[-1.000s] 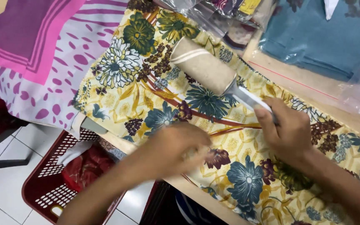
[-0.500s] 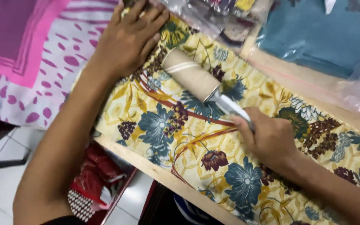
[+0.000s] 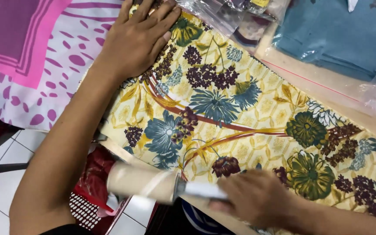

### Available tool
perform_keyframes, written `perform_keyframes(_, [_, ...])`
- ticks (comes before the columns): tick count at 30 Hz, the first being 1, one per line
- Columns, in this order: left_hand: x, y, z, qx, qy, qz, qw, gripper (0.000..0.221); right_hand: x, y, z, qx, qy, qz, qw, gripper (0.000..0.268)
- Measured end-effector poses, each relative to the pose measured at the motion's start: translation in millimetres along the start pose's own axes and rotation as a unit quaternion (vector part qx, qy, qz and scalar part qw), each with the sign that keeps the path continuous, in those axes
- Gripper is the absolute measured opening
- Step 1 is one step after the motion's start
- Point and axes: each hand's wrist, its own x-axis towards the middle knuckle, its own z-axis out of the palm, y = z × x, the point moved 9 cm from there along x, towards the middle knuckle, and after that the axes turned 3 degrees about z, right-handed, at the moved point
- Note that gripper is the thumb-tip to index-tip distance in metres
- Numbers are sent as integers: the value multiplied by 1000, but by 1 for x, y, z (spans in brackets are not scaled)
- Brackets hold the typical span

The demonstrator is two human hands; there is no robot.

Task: Using a lint roller to remove lint and debris from a floral patterned scarf

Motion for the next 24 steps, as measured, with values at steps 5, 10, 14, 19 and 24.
perform_keyframes(5, [1,-1,-1,-3,-3,-18,1000,45,-7,66,-14,-28,20,156,987,35])
perform_keyframes(10, [-1,-6,7,-35,-43,-55,997,48,-10,63,2,-13,-37,186,982,34])
perform_keyframes(14, [-2,-2,4,27,3,-16,1000,46,-7,24,-5,1,-23,83,996,31])
perform_keyframes(19, [0,-2,4,-4,-12,-28,1000,46,-17,48,-16,106,14,109,988,32])
perform_keyframes(24, [1,-4,4,-23,-30,-53,998,47,-34,104,-27,-78,47,238,967,32])
